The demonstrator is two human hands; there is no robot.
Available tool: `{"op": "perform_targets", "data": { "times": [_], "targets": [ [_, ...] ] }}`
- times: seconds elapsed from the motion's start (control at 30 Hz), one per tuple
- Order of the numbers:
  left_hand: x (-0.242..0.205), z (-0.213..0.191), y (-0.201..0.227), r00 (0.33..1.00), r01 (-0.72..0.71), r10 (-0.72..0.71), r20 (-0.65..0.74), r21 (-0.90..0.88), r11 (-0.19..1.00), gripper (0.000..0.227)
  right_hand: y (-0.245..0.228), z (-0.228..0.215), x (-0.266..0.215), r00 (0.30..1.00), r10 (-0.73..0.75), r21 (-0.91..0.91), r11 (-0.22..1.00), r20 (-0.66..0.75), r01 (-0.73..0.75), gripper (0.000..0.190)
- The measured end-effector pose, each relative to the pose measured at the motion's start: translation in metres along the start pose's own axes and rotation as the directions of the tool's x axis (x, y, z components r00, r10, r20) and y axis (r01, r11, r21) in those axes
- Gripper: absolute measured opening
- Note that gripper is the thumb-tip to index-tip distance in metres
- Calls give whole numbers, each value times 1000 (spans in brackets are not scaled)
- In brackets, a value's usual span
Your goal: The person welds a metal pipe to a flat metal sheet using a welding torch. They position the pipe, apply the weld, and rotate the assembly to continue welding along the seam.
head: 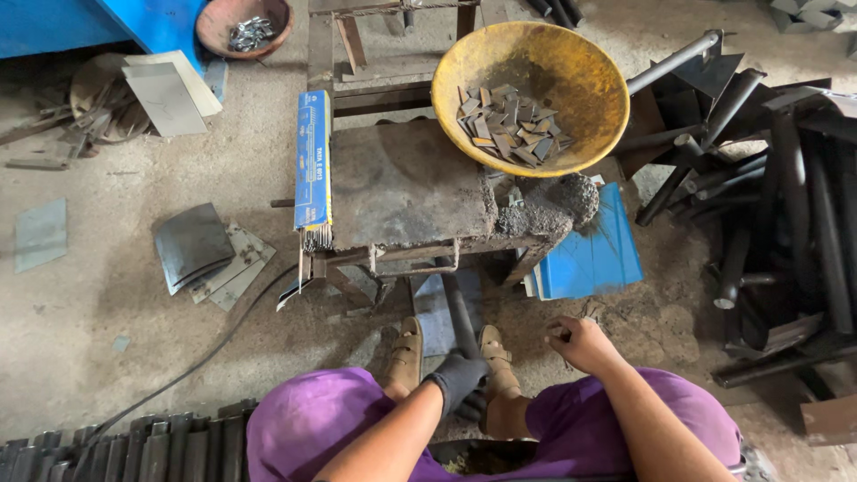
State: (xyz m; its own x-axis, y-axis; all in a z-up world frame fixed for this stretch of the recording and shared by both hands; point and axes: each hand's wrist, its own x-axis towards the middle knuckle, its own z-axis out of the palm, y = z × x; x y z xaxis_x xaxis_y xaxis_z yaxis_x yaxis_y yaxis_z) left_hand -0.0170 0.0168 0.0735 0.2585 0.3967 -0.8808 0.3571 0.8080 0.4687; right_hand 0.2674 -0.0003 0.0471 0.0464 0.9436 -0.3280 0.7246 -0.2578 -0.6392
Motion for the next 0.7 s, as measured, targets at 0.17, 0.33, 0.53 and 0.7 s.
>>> {"op": "perform_targets", "data": {
  "times": [0.17, 0.33, 0.53, 0.7],
  "targets": [
    [41, -7, -32, 963, -123, 135, -233, 66, 990, 66, -5, -3, 0, 999, 43, -18, 999, 31, -42, 38],
    [45, 3, -40, 926, -90, 185, -328, 283, 955, 67, -9, -1, 3, 1000, 19, -45, 999, -5, -20, 38],
    [37, 14, -36, 933, -110, 189, -307, 258, 960, 66, -4, 1, 3, 1000, 1, -11, 1000, 19, 0, 37],
    [62, 18, -60, 931, -158, 226, -285, 241, 957, 68, 2, 4, 3, 998, 52, -58, 997, 26, -50, 38]
  ]
}}
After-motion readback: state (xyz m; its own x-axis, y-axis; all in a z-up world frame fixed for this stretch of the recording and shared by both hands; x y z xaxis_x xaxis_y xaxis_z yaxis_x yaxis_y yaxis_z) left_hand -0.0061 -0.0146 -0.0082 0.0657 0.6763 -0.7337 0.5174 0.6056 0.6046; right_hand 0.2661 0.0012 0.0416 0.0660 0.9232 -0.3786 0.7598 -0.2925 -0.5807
